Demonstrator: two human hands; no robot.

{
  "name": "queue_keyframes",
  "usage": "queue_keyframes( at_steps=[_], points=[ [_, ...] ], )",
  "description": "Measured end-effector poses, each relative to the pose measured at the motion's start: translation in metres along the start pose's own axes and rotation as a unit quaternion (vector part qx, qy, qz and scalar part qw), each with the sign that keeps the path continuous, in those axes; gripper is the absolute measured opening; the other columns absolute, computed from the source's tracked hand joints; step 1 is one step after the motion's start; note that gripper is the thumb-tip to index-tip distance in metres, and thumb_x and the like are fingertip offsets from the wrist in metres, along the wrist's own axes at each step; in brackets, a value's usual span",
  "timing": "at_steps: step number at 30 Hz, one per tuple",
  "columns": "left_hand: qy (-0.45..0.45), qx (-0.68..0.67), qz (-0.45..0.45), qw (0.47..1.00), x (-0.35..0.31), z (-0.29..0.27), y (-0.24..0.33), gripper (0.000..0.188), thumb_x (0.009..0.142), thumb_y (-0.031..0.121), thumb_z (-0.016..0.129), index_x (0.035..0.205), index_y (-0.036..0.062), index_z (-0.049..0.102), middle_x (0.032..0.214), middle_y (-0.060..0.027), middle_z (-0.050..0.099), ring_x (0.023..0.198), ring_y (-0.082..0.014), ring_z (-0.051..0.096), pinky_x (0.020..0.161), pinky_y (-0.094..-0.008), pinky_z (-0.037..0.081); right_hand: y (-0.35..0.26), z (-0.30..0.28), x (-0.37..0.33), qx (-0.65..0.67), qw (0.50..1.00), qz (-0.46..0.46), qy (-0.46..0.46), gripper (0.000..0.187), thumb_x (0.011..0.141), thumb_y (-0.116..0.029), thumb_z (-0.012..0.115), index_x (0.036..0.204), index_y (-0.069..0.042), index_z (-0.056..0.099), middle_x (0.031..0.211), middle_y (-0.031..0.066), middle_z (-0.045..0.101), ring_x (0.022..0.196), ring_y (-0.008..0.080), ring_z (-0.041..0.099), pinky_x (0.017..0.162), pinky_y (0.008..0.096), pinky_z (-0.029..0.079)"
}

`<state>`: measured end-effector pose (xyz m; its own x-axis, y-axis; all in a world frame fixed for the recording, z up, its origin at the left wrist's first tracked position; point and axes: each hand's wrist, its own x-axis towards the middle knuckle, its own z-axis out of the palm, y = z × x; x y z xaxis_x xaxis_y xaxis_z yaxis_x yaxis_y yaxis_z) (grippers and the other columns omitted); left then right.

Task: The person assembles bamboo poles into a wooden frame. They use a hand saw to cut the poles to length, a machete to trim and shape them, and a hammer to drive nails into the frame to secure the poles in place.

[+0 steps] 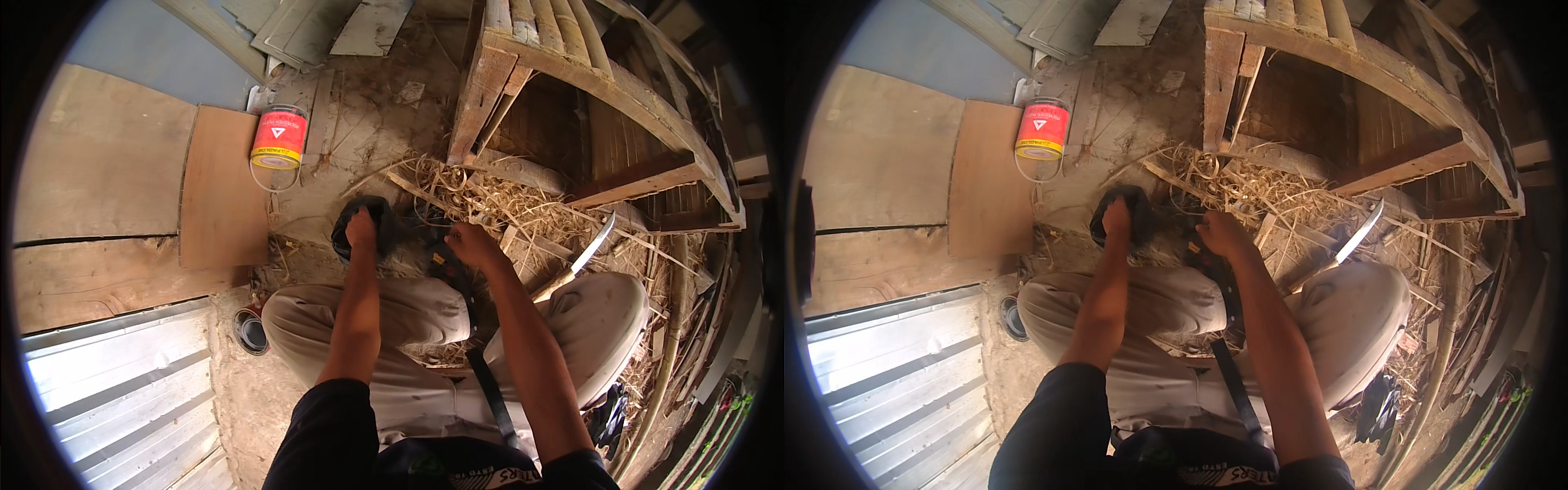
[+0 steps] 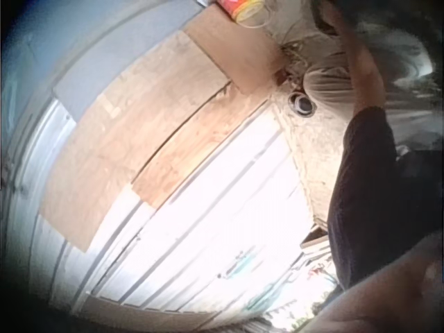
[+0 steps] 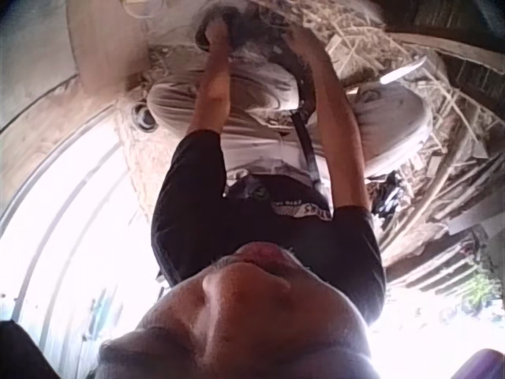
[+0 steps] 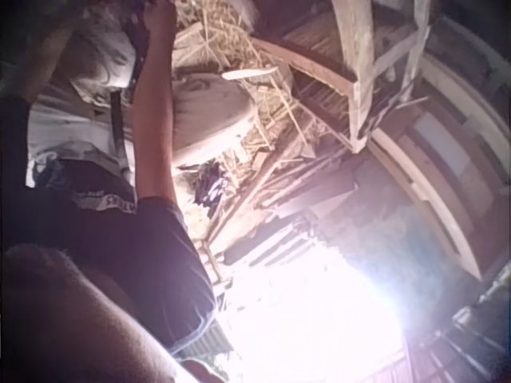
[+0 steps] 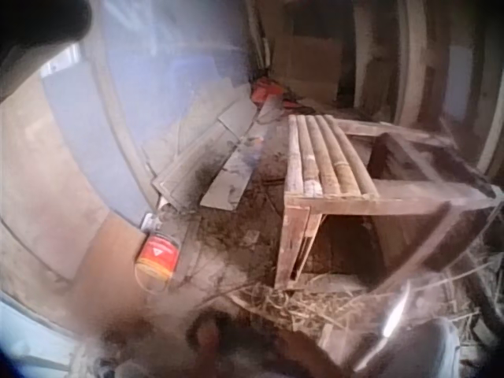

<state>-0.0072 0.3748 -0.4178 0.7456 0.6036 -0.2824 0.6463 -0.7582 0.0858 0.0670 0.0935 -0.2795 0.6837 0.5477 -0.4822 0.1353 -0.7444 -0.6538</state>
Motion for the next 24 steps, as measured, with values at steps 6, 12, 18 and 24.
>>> queue_keyframes(
  at_steps=[6, 12, 18, 24],
  points=[
    [-0.054, 0.019, -0.011, 0.998, 0.001, -0.011, 0.011, 0.030, 0.103, 0.020, 0.048, 0.123, -0.0003, 0.055, 0.097, -0.0207, 0.071, 0.083, -0.0341, 0.073, 0.064, -0.0451, 0.062, 0.004, 0.000, -0.005, -0.023, 1.000, -0.010, 0.016, 0.032, 0.092, -0.034, 0.066, 0.100, -0.003, 0.066, 0.097, 0.0223, 0.070, 0.094, 0.0404, 0.068, 0.081, 0.0495, 0.052],
    [-0.052, -0.056, -0.052, 0.996, -0.006, -0.006, 0.001, 0.028, 0.102, 0.020, 0.049, 0.122, 0.0019, 0.054, 0.108, -0.0228, 0.069, 0.098, -0.0354, 0.070, 0.079, -0.0467, 0.058, 0.002, -0.001, -0.004, -0.020, 1.000, -0.006, 0.005, 0.029, 0.091, -0.033, 0.067, 0.099, -0.004, 0.067, 0.095, 0.0214, 0.070, 0.093, 0.0395, 0.068, 0.082, 0.0483, 0.053],
    [-0.095, -0.468, -0.149, 0.866, -0.028, -0.035, -0.022, 0.039, 0.104, 0.029, 0.052, 0.136, 0.0079, 0.053, 0.120, -0.0177, 0.067, 0.107, -0.0358, 0.066, 0.087, -0.0456, 0.055, -0.015, -0.005, 0.001, -0.008, 0.999, -0.028, 0.016, 0.028, 0.092, -0.030, 0.067, 0.095, -0.003, 0.068, 0.093, 0.0204, 0.070, 0.093, 0.0376, 0.068, 0.082, 0.0469, 0.053],
    [-0.115, -0.562, -0.211, 0.792, -0.047, -0.080, -0.020, 0.046, 0.103, 0.037, 0.055, 0.141, 0.0114, 0.051, 0.130, -0.0097, 0.058, 0.107, -0.0267, 0.056, 0.094, -0.0454, 0.047, -0.028, -0.012, -0.005, -0.022, 0.999, -0.045, 0.016, 0.029, 0.093, -0.030, 0.066, 0.099, -0.002, 0.069, 0.095, 0.0198, 0.071, 0.094, 0.0368, 0.069, 0.082, 0.0455, 0.053]
  ],
)
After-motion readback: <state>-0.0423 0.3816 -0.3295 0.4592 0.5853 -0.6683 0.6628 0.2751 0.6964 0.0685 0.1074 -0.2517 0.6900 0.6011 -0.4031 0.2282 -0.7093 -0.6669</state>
